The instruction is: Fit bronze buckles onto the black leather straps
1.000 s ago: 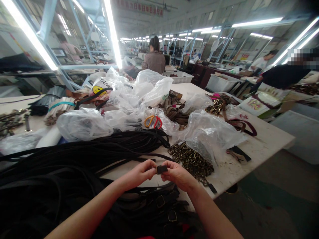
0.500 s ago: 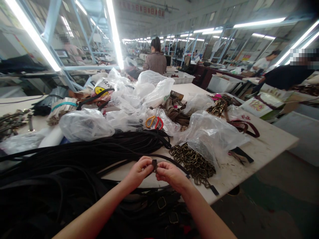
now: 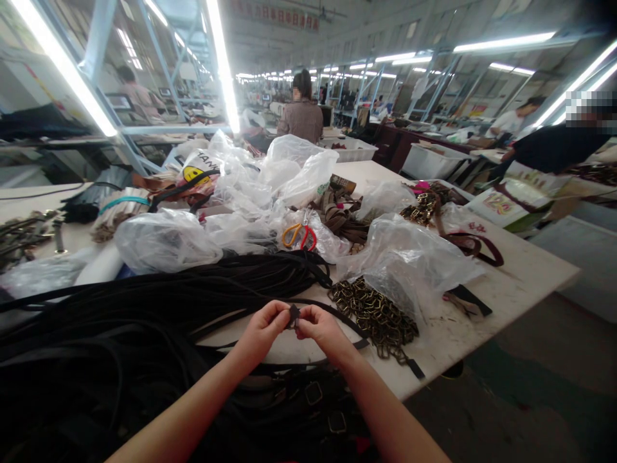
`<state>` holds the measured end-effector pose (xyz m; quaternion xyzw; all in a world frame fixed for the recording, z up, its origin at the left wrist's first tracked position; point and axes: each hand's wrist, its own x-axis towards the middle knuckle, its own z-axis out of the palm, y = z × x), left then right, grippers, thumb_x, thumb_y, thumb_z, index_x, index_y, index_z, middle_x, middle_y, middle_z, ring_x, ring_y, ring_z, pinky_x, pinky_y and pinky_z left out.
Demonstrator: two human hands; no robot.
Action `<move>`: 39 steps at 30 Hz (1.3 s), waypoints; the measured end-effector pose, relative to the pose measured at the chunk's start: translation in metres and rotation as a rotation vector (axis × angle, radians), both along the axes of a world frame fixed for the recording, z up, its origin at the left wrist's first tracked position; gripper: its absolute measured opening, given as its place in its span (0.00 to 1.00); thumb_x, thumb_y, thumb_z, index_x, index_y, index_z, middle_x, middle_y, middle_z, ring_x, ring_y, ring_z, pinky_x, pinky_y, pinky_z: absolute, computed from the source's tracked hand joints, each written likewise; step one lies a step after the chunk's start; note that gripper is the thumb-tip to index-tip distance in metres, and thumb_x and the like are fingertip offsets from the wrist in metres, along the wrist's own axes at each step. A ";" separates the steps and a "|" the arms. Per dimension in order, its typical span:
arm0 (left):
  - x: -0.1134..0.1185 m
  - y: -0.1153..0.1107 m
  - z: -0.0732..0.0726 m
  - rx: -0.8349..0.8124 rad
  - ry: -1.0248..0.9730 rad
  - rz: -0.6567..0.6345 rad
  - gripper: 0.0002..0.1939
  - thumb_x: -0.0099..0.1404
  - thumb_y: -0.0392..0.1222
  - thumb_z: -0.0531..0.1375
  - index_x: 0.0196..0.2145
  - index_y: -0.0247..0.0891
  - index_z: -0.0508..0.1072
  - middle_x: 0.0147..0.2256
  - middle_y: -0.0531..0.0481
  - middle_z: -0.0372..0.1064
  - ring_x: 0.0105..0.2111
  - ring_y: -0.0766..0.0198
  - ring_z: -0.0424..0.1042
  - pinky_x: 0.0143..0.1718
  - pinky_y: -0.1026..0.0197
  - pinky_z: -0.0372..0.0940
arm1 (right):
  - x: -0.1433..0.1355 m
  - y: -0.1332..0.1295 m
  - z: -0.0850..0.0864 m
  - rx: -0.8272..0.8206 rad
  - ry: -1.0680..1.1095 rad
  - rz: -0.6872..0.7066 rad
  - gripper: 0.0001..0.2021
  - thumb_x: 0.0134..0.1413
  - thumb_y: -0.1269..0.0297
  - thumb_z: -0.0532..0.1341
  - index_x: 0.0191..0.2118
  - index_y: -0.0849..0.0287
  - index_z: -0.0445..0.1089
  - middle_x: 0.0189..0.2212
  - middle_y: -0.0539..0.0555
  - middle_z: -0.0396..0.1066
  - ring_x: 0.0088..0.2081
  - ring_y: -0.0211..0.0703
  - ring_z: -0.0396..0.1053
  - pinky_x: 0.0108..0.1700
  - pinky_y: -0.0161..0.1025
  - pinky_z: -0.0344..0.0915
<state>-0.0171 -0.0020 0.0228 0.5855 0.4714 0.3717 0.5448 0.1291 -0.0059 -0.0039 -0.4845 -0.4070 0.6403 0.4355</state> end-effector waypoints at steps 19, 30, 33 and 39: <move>0.003 0.001 -0.029 0.555 0.691 0.088 0.04 0.55 0.36 0.53 0.26 0.38 0.66 0.25 0.51 0.63 0.29 0.63 0.62 0.32 0.61 0.58 | -0.007 0.000 -0.017 -0.119 0.169 -0.053 0.12 0.33 0.67 0.65 0.28 0.62 0.64 0.23 0.47 0.65 0.24 0.32 0.63 0.31 0.34 0.62; 0.009 0.002 -0.032 0.485 0.784 0.082 0.05 0.54 0.33 0.52 0.23 0.38 0.63 0.25 0.51 0.60 0.27 0.64 0.62 0.28 0.62 0.57 | -0.014 -0.001 -0.030 -0.096 0.060 -0.097 0.11 0.34 0.64 0.64 0.25 0.61 0.62 0.21 0.46 0.63 0.25 0.34 0.63 0.33 0.36 0.63; 0.009 0.003 -0.030 0.426 0.658 0.110 0.03 0.54 0.34 0.53 0.25 0.38 0.65 0.26 0.52 0.62 0.29 0.64 0.63 0.30 0.62 0.58 | -0.011 -0.004 -0.028 -0.023 0.007 -0.068 0.10 0.37 0.62 0.63 0.26 0.61 0.63 0.21 0.47 0.64 0.26 0.36 0.63 0.33 0.36 0.62; 0.004 0.005 -0.029 0.290 0.414 0.031 0.08 0.54 0.41 0.58 0.34 0.39 0.67 0.32 0.51 0.67 0.33 0.63 0.66 0.34 0.61 0.61 | -0.001 -0.011 -0.020 0.027 0.118 -0.130 0.13 0.42 0.57 0.62 0.31 0.60 0.64 0.24 0.48 0.65 0.26 0.35 0.64 0.34 0.38 0.63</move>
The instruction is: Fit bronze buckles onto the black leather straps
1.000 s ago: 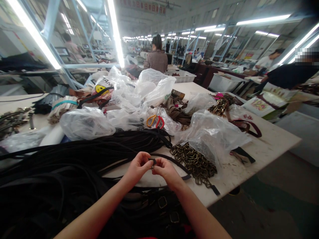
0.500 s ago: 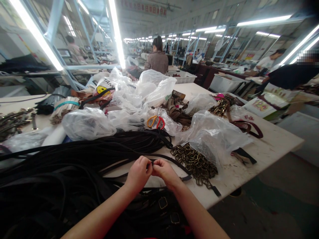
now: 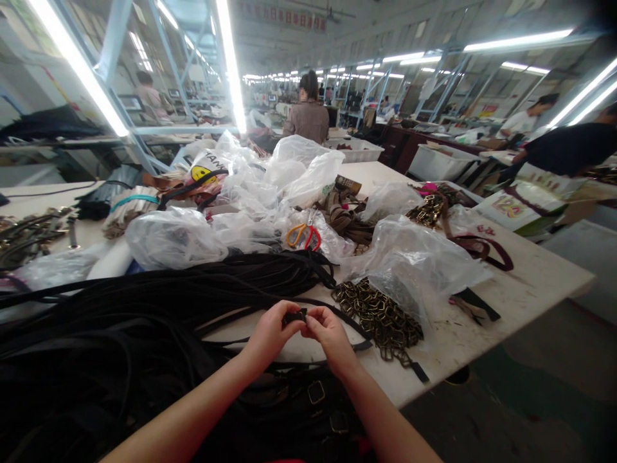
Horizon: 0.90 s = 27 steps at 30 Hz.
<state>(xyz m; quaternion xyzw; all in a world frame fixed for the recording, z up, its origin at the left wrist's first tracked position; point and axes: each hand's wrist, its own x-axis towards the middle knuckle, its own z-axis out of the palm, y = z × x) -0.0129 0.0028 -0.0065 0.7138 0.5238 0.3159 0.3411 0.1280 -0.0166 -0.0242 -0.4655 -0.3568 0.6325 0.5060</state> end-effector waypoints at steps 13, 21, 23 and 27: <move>0.003 -0.009 0.007 0.234 0.308 -0.184 0.09 0.54 0.38 0.57 0.36 0.38 0.69 0.37 0.47 0.63 0.35 0.61 0.66 0.36 0.61 0.61 | 0.008 -0.010 -0.008 0.041 -0.140 -0.044 0.12 0.41 0.61 0.62 0.33 0.59 0.63 0.26 0.48 0.63 0.28 0.35 0.62 0.33 0.35 0.60; -0.012 -0.013 -0.005 0.036 0.505 -0.320 0.21 0.52 0.49 0.59 0.43 0.39 0.64 0.40 0.46 0.67 0.40 0.55 0.65 0.41 0.56 0.59 | 0.054 -0.030 -0.008 0.072 -0.699 0.055 0.08 0.45 0.66 0.54 0.33 0.59 0.65 0.28 0.51 0.67 0.30 0.40 0.65 0.34 0.36 0.61; -0.022 -0.013 -0.009 -0.051 0.619 -0.328 0.18 0.57 0.49 0.54 0.42 0.38 0.66 0.37 0.46 0.67 0.37 0.55 0.67 0.38 0.57 0.60 | 0.065 -0.034 -0.007 0.105 -0.953 0.039 0.10 0.46 0.66 0.52 0.35 0.59 0.66 0.31 0.53 0.68 0.33 0.42 0.66 0.37 0.38 0.60; -0.035 -0.024 -0.010 -0.114 0.714 -0.407 0.13 0.62 0.42 0.46 0.32 0.38 0.69 0.32 0.47 0.66 0.33 0.60 0.67 0.34 0.62 0.59 | 0.058 -0.032 -0.004 0.290 -1.166 0.067 0.13 0.50 0.66 0.51 0.40 0.59 0.66 0.37 0.55 0.67 0.38 0.42 0.65 0.42 0.37 0.58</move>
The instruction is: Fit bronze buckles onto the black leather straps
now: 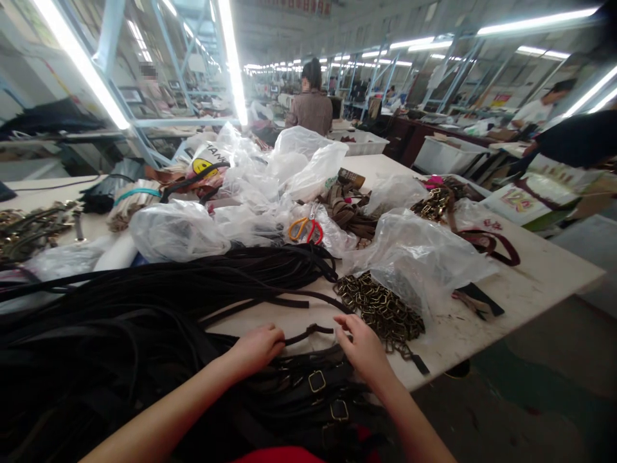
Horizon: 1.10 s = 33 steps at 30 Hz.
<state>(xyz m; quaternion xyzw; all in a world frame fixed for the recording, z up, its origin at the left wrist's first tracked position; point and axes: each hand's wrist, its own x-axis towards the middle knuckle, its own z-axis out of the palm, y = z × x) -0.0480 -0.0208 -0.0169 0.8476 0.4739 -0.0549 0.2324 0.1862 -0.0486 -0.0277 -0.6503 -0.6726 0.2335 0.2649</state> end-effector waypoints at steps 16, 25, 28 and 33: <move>-0.033 0.045 -0.010 0.223 0.240 0.192 0.11 0.57 0.36 0.51 0.38 0.34 0.68 0.36 0.40 0.68 0.38 0.54 0.67 0.38 0.57 0.60 | -0.043 -0.006 -0.011 -0.100 -0.349 0.408 0.15 0.55 0.64 0.48 0.25 0.59 0.70 0.26 0.52 0.66 0.31 0.38 0.63 0.31 0.34 0.50; 0.031 0.037 -0.024 0.007 -0.059 0.004 0.13 0.54 0.38 0.51 0.38 0.38 0.68 0.35 0.46 0.71 0.35 0.57 0.69 0.33 0.62 0.60 | -0.044 -0.004 -0.011 -0.101 -0.322 0.391 0.13 0.54 0.65 0.49 0.27 0.60 0.70 0.26 0.52 0.67 0.31 0.39 0.63 0.32 0.34 0.52; 0.050 0.036 -0.020 -0.060 -0.120 0.015 0.10 0.53 0.39 0.52 0.32 0.36 0.70 0.31 0.47 0.71 0.31 0.59 0.68 0.30 0.64 0.60 | -0.036 -0.004 -0.007 -0.086 -0.226 0.377 0.10 0.52 0.66 0.51 0.30 0.60 0.69 0.29 0.53 0.68 0.33 0.39 0.64 0.34 0.33 0.54; 0.057 0.030 0.005 -0.161 -0.277 0.032 0.16 0.55 0.35 0.49 0.42 0.37 0.67 0.35 0.48 0.71 0.34 0.63 0.68 0.34 0.65 0.60 | -0.005 -0.001 -0.005 -0.084 0.137 0.117 0.12 0.55 0.61 0.49 0.34 0.59 0.66 0.28 0.52 0.68 0.32 0.40 0.65 0.33 0.34 0.57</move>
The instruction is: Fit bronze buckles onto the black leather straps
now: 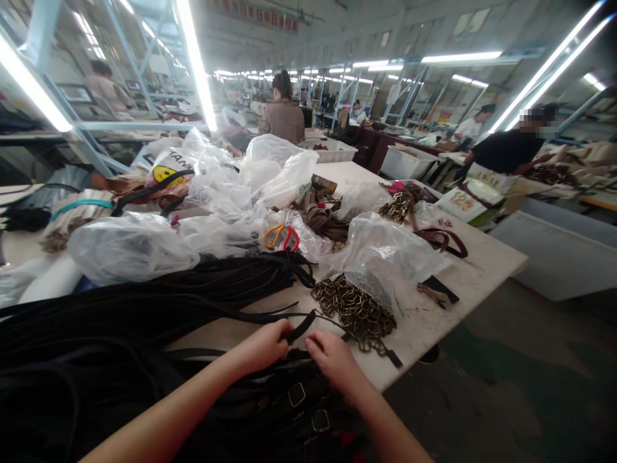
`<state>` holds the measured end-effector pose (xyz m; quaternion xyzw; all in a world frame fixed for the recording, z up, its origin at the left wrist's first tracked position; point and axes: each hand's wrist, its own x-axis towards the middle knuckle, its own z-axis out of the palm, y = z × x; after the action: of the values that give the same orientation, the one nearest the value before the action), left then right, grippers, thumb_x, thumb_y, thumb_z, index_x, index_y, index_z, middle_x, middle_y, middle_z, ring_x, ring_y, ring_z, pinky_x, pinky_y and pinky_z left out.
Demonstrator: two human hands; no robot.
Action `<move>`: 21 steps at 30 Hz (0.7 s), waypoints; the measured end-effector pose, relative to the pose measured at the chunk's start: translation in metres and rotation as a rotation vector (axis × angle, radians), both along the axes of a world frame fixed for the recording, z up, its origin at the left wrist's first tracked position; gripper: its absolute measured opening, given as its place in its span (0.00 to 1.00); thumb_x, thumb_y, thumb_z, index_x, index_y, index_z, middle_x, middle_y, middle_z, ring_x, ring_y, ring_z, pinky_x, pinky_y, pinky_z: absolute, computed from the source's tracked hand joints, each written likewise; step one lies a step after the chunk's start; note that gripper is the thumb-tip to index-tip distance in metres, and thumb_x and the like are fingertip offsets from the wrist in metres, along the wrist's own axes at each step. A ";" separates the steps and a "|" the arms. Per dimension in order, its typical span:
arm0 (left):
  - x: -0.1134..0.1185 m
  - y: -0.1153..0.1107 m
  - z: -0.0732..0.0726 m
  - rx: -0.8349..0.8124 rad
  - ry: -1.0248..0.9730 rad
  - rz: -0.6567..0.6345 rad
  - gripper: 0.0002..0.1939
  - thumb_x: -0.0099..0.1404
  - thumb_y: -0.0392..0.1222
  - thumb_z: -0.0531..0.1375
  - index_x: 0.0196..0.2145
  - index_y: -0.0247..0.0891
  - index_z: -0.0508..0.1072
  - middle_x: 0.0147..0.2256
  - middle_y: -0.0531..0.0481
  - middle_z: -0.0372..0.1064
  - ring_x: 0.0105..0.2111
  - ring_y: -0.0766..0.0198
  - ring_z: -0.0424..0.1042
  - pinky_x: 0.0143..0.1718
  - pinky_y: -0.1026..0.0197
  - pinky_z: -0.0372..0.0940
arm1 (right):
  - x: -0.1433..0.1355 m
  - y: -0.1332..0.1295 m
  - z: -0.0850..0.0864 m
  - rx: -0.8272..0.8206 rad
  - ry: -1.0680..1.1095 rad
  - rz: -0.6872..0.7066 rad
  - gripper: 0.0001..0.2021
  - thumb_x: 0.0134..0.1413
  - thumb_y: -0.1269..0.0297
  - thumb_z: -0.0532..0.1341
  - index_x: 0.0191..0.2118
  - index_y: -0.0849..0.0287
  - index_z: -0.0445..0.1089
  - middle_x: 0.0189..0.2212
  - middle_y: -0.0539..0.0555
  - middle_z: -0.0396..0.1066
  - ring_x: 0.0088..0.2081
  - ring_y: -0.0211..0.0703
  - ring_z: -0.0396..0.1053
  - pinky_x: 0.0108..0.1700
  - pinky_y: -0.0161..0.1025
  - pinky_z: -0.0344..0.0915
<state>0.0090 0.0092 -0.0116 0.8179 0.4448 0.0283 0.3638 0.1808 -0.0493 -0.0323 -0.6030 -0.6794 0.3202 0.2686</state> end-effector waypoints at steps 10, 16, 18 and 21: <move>0.013 -0.020 0.006 0.169 0.000 0.005 0.22 0.63 0.51 0.42 0.33 0.39 0.73 0.28 0.47 0.68 0.30 0.60 0.66 0.32 0.63 0.57 | 0.012 0.009 -0.012 -0.072 0.541 -0.275 0.14 0.50 0.52 0.53 0.31 0.60 0.62 0.21 0.47 0.62 0.22 0.35 0.61 0.25 0.32 0.58; 0.019 0.019 -0.005 -0.076 -0.377 0.404 0.21 0.59 0.50 0.47 0.40 0.34 0.72 0.36 0.47 0.71 0.36 0.59 0.67 0.36 0.62 0.59 | 0.037 0.032 0.006 0.145 -0.074 -0.296 0.10 0.54 0.63 0.49 0.34 0.59 0.66 0.30 0.54 0.68 0.33 0.40 0.65 0.36 0.35 0.59; 0.022 0.026 -0.002 -0.129 -0.462 0.478 0.21 0.56 0.48 0.51 0.43 0.33 0.70 0.37 0.47 0.70 0.35 0.60 0.67 0.34 0.63 0.59 | 0.040 0.043 0.008 0.162 -0.369 -0.280 0.10 0.54 0.67 0.50 0.34 0.59 0.67 0.33 0.56 0.68 0.36 0.42 0.65 0.38 0.36 0.57; 0.024 0.026 0.002 -0.231 -0.497 0.482 0.21 0.54 0.51 0.54 0.38 0.33 0.71 0.29 0.50 0.69 0.26 0.66 0.65 0.25 0.66 0.57 | 0.035 0.060 0.003 0.091 -0.696 -0.212 0.08 0.52 0.67 0.53 0.33 0.61 0.69 0.33 0.59 0.68 0.37 0.45 0.65 0.38 0.39 0.57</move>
<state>0.0330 0.0353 -0.0097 0.6113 0.5232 0.2608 0.5334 0.2159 0.0109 -0.0290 -0.7304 -0.6774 0.0357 0.0799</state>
